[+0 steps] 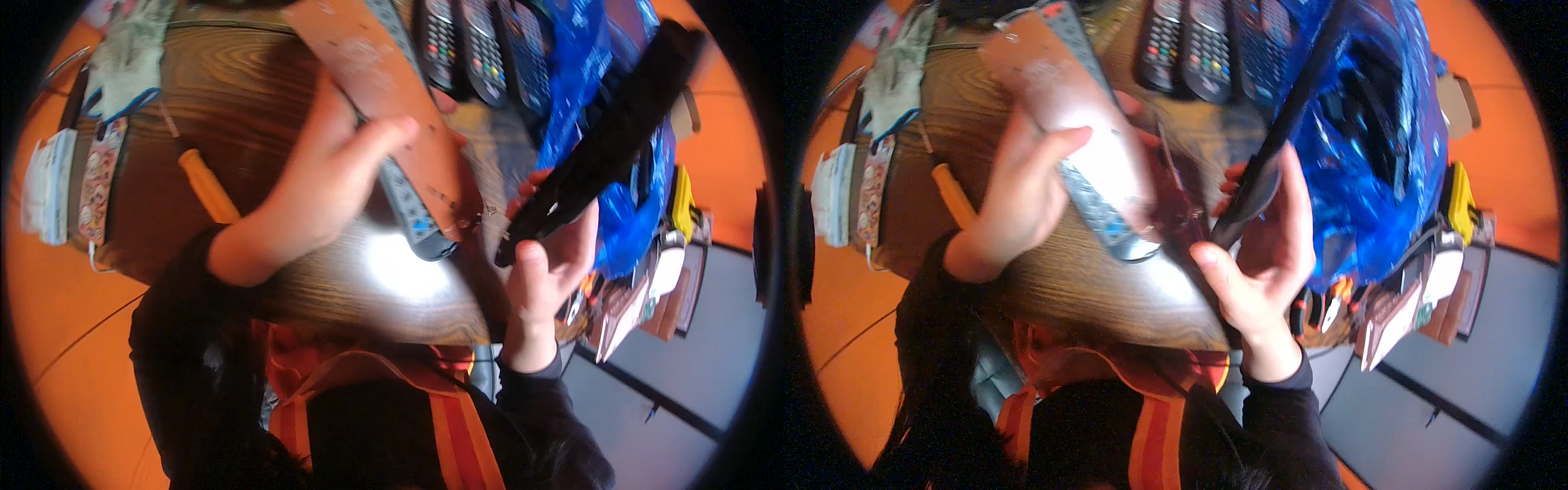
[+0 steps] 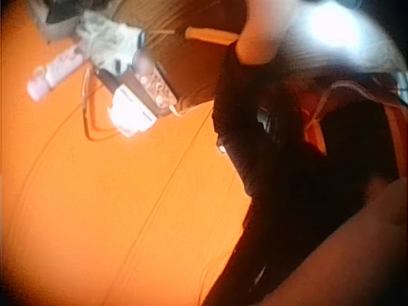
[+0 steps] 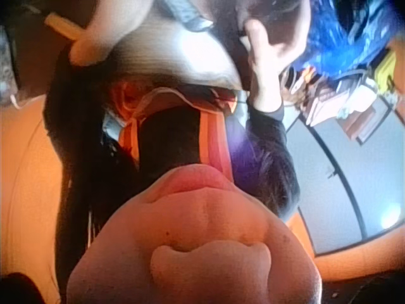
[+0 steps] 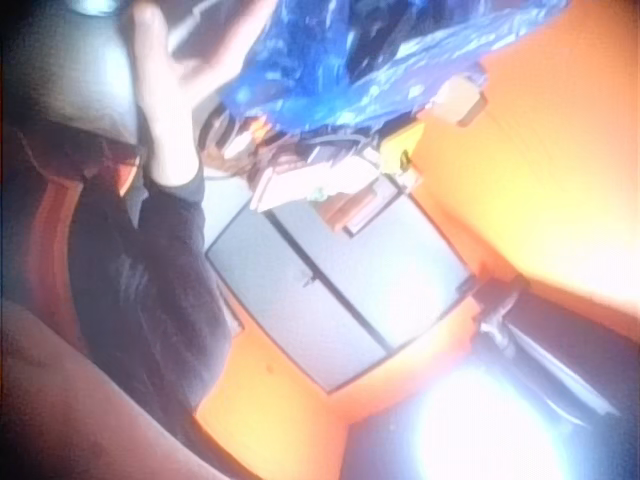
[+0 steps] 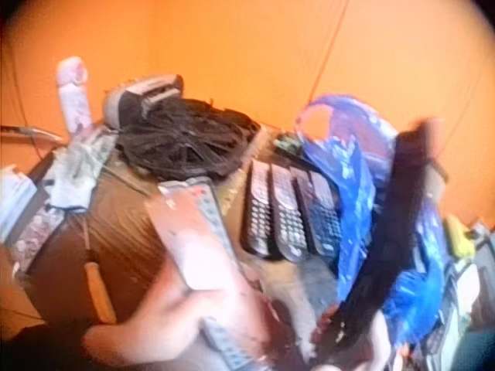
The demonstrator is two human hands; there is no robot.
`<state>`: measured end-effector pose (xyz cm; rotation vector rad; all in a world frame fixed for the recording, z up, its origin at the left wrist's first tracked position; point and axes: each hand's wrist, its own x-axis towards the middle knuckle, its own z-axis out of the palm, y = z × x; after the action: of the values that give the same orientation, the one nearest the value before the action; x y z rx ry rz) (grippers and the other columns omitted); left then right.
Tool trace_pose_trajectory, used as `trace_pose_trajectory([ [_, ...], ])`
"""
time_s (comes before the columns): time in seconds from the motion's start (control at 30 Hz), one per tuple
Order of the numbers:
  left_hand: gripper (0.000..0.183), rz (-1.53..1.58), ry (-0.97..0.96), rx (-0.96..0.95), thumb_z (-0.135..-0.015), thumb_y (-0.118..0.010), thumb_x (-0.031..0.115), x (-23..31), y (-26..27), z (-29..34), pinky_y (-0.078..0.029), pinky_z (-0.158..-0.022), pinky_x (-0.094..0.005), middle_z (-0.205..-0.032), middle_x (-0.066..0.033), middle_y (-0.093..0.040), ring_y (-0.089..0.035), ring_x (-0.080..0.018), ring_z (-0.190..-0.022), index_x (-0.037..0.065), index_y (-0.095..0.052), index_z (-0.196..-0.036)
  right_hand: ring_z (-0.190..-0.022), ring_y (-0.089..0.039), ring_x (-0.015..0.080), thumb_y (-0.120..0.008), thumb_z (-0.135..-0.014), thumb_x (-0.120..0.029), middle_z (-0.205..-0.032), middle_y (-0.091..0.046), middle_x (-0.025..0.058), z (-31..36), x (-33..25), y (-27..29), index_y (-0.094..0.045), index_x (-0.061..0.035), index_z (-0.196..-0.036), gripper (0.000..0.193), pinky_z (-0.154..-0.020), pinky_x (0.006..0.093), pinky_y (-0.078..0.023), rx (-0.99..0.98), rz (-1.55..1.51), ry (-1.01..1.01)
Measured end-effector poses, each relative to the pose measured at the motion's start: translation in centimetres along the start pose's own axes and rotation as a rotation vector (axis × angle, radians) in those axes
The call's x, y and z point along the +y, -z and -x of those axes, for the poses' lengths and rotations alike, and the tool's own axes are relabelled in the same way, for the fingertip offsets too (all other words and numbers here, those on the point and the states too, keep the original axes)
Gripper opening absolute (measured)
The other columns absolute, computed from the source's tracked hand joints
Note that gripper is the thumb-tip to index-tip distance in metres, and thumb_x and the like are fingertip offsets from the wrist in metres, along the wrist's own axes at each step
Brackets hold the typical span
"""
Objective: The person disassembles two remote controls using a screwdriver, removes the battery covers, and inspects the internal circuit boards. They then reassemble the remotes and close the battery compartments.
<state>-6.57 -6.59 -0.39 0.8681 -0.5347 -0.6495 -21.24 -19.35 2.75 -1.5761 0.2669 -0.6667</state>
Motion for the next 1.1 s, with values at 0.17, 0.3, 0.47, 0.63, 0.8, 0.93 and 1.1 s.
trace_pose_trajectory([
  [0.17,0.041,-0.041,-0.152,0.118,-0.085,-0.048,0.003,-1.5,-0.8,0.0,-0.039,-0.089,-0.0288,-0.104,-0.0085,-0.052,-0.051,-0.0161,-0.099,0.001,-0.029,-0.121,-0.094,-0.050,0.0222,-0.074,-0.065,-0.015,-0.101,-0.053,0.0137,-0.3,-0.1,0.0,-0.050,0.0044,-0.118,0.062,-0.083,0.0320,-0.041,-0.100,0.715,0.274],
  [0.3,0.045,-0.028,-0.070,0.024,-0.085,-0.046,0.000,-1.2,-0.3,0.0,-0.040,-0.089,-0.0289,-0.110,-0.0100,-0.049,-0.050,-0.0152,-0.101,0.002,-0.023,-0.124,-0.098,-0.051,0.0219,-0.067,-0.074,-0.016,-0.112,-0.050,0.0123,0.3,0.6,-0.5,-0.034,0.0031,-0.129,0.067,-0.087,0.0306,-0.039,0.034,0.327,0.182],
  [0.47,0.038,0.234,0.019,0.035,-0.089,-0.036,0.001,-0.2,-0.7,0.0,-0.050,-0.076,-0.0358,-0.101,-0.0178,-0.053,-0.059,-0.0245,-0.085,0.007,-0.019,-0.123,-0.100,-0.051,0.0173,-0.052,-0.081,-0.003,-0.111,-0.052,0.0135,-0.7,0.5,1.0,-0.035,0.0042,-0.127,0.050,-0.088,0.0285,-0.038,0.113,0.492,0.126],
  [0.63,0.031,0.185,-0.039,0.046,-0.092,-0.033,0.007,1.3,-1.0,0.3,-0.052,-0.066,-0.0357,-0.093,-0.0206,-0.055,-0.062,-0.0268,-0.072,0.007,-0.020,-0.120,-0.091,-0.054,0.0304,-0.063,-0.074,-0.006,-0.102,-0.052,0.0171,-1.6,0.7,0.9,-0.050,-0.0021,-0.114,0.042,-0.080,0.0333,-0.043,-0.101,0.925,0.227],
  [0.8,0.028,0.143,-0.034,0.034,-0.093,-0.030,0.013,1.2,-1.6,0.8,-0.053,-0.064,-0.0366,-0.092,-0.0230,-0.054,-0.062,-0.0292,-0.069,0.007,-0.024,-0.120,-0.088,-0.054,0.0337,-0.065,-0.072,-0.007,-0.100,-0.051,0.0178,-1.6,1.0,0.2,-0.049,-0.0020,-0.113,0.044,-0.076,0.0358,-0.046,-0.238,0.989,0.158],
  [0.93,0.033,0.212,0.043,0.002,-0.093,-0.034,0.014,0.5,-1.6,0.9,-0.053,-0.068,-0.0383,-0.095,-0.0226,-0.054,-0.062,-0.0296,-0.076,0.009,-0.021,-0.123,-0.091,-0.054,0.0342,-0.066,-0.072,-0.009,-0.102,-0.051,0.0178,-1.6,1.2,0.2,-0.049,-0.0020,-0.113,0.045,-0.078,0.0367,-0.045,-0.239,0.973,0.082],
  [1.1,0.040,0.272,0.096,-0.012,-0.093,-0.035,0.011,-0.4,-1.6,1.1,-0.052,-0.073,-0.0414,-0.099,-0.0200,-0.054,-0.061,-0.0308,-0.083,0.013,-0.017,-0.129,-0.098,-0.054,0.0339,-0.064,-0.075,-0.023,-0.109,-0.052,0.0216,-1.6,0.3,0.6,-0.054,0.0005,-0.107,0.041,-0.085,0.0384,-0.042,-0.082,0.861,0.330],
])
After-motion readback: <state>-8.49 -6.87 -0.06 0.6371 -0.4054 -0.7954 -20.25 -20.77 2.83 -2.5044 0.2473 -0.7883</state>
